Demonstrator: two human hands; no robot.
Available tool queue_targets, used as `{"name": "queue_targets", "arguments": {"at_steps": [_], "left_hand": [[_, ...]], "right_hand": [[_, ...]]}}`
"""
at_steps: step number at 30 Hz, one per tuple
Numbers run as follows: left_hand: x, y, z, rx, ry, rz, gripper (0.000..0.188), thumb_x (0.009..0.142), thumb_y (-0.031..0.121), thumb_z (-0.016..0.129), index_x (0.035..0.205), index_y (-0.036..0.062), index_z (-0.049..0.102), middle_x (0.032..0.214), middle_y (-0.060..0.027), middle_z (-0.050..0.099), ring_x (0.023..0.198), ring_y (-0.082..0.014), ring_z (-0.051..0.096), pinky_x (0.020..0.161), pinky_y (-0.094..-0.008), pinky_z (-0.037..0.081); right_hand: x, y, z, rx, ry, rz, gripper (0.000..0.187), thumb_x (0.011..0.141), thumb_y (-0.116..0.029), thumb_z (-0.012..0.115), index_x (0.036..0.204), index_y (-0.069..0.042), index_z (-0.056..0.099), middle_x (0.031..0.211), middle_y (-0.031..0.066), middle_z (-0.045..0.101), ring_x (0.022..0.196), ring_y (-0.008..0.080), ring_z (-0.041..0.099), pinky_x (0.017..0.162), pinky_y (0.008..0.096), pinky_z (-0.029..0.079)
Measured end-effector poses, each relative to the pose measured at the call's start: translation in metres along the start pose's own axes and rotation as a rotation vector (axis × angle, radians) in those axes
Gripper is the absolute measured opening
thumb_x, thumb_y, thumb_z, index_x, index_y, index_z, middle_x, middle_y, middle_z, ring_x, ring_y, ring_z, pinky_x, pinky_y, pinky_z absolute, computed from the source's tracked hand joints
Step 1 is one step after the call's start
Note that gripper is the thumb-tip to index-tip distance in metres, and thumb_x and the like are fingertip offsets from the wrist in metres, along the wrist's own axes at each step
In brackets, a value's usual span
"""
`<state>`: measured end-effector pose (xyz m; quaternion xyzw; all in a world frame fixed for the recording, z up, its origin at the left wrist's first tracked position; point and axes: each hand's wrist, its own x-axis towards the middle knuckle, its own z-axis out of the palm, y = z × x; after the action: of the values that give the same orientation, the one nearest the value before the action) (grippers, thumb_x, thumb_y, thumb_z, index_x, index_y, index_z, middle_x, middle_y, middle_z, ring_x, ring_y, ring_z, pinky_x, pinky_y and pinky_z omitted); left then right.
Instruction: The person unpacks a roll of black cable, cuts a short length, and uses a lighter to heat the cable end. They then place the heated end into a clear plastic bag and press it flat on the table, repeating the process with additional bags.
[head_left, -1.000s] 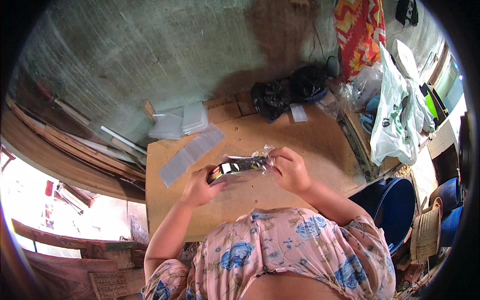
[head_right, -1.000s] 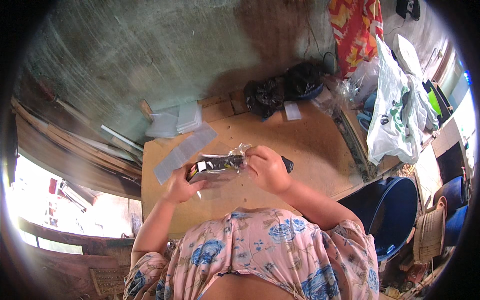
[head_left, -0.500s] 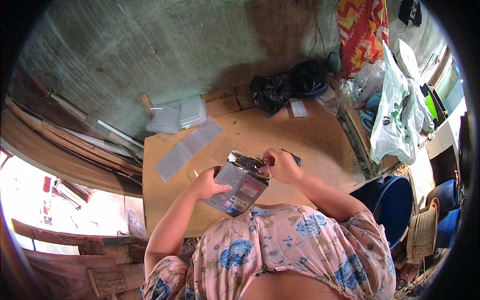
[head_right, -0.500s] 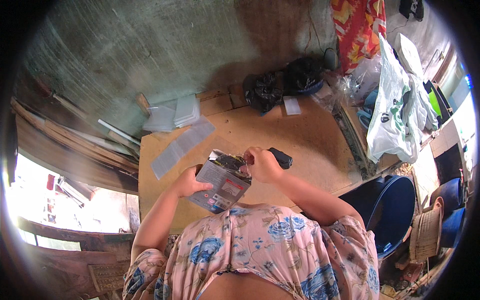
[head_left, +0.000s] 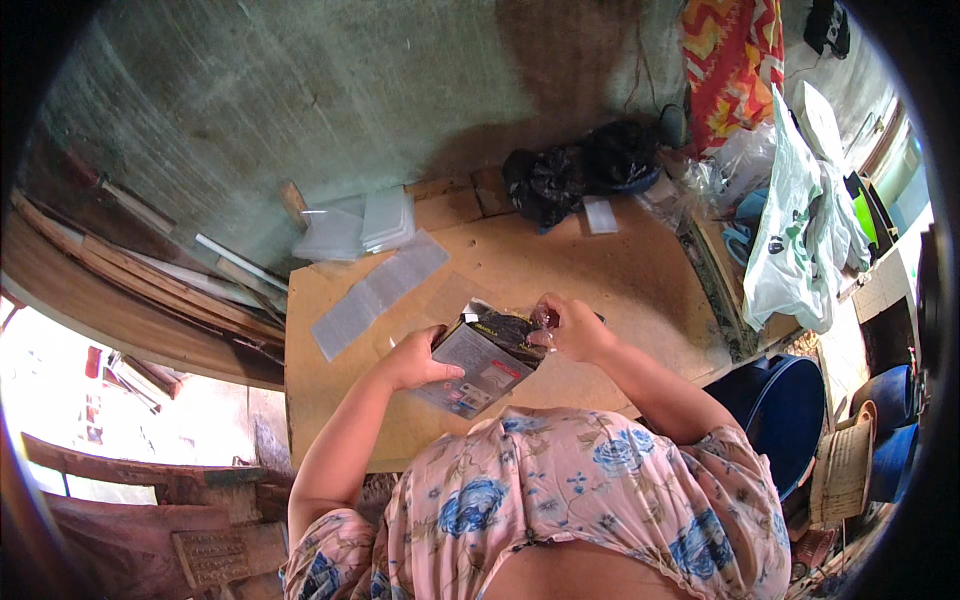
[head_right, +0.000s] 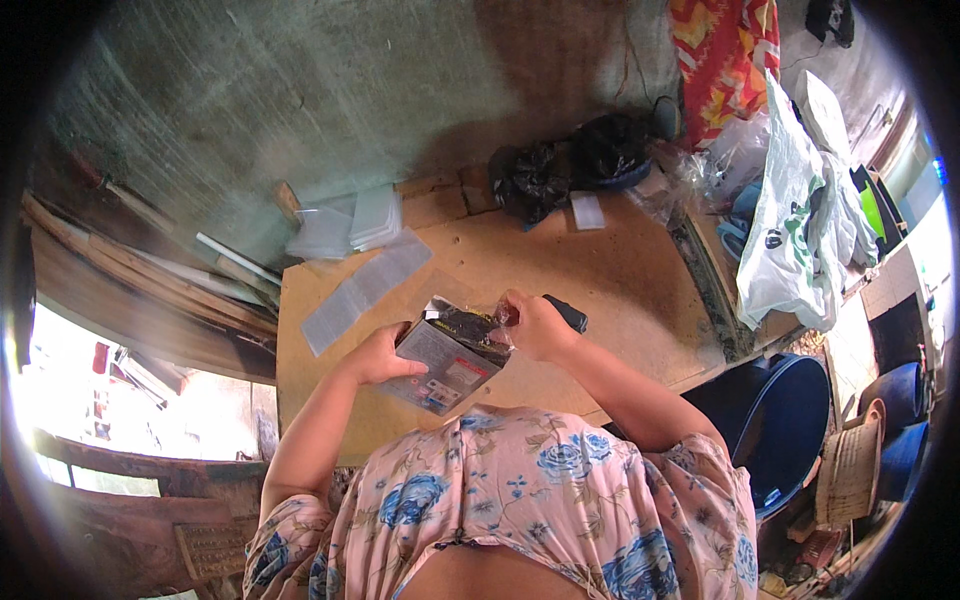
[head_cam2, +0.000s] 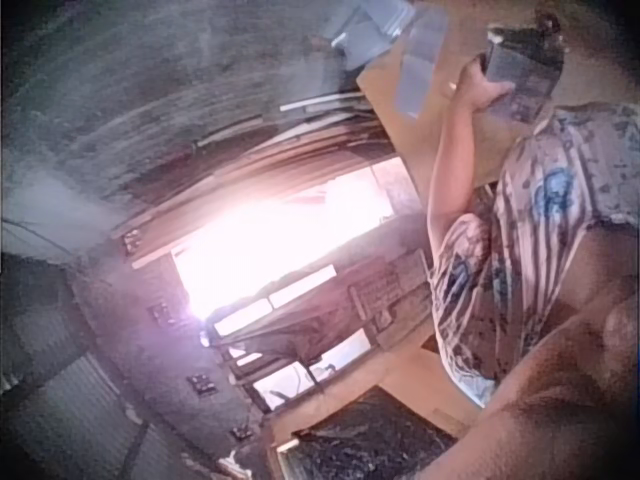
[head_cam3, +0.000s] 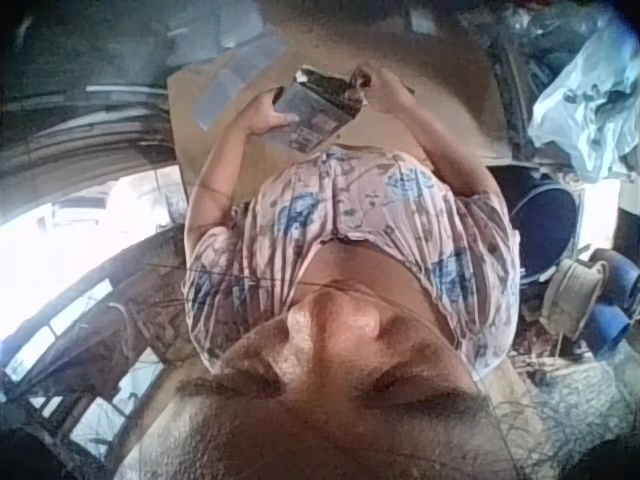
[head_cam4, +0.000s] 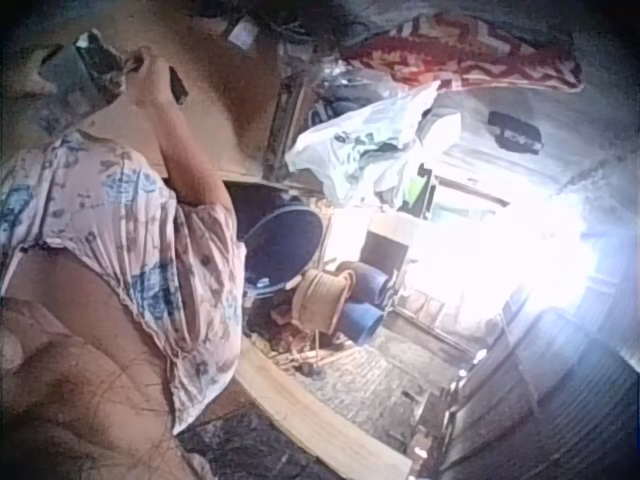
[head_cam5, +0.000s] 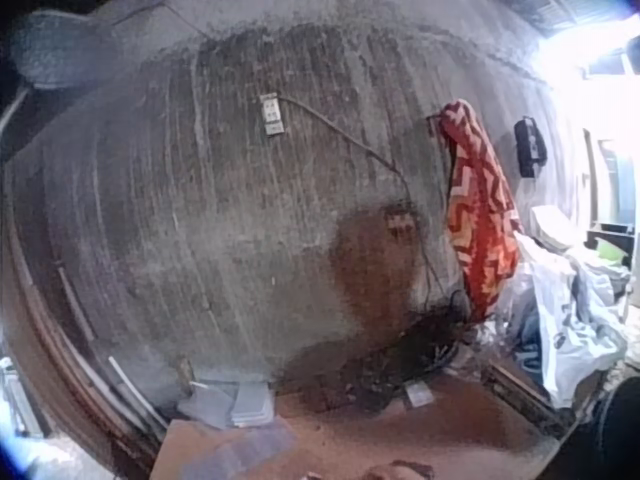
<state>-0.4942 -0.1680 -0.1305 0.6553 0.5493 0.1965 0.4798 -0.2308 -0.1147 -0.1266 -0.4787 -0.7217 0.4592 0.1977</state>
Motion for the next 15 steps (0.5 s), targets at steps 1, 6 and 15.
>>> {"name": "queue_targets", "arguments": {"at_steps": [1,6,15], "left_hand": [[0.001,-0.002,0.001,0.042,0.026,0.046,0.047,0.061,0.016,0.074,0.099,-0.0015,0.054,0.088,-0.0131,0.062,0.074,-0.0203,0.061,0.069,-0.0308,0.047],[-0.003,0.008,0.005,0.145,0.043,-0.009,0.043,0.061,0.015,0.074,0.095,-0.0016,0.054,0.080,-0.0145,0.063,0.069,-0.0207,0.062,0.066,-0.0301,0.047],[0.001,-0.008,0.001,0.033,-0.029,-0.025,0.046,0.060,0.015,0.074,0.098,-0.0020,0.054,0.087,-0.0136,0.063,0.076,-0.0194,0.061,0.070,-0.0298,0.047]], "right_hand": [[0.000,0.002,0.001,0.001,0.005,-0.030,0.028,0.064,-0.009,0.071,0.082,-0.001,0.052,0.072,0.0085,0.055,0.066,0.0180,0.050,0.060,0.0301,0.040],[-0.003,0.014,0.010,-0.065,0.047,-0.106,0.028,0.064,-0.010,0.070,0.085,-0.001,0.054,0.071,0.0122,0.057,0.068,0.0233,0.056,0.061,0.0315,0.043],[-0.002,0.002,-0.009,-0.017,0.057,-0.104,0.027,0.063,-0.011,0.072,0.084,-0.002,0.058,0.075,0.0123,0.061,0.068,0.0239,0.059,0.062,0.0317,0.045]]}}
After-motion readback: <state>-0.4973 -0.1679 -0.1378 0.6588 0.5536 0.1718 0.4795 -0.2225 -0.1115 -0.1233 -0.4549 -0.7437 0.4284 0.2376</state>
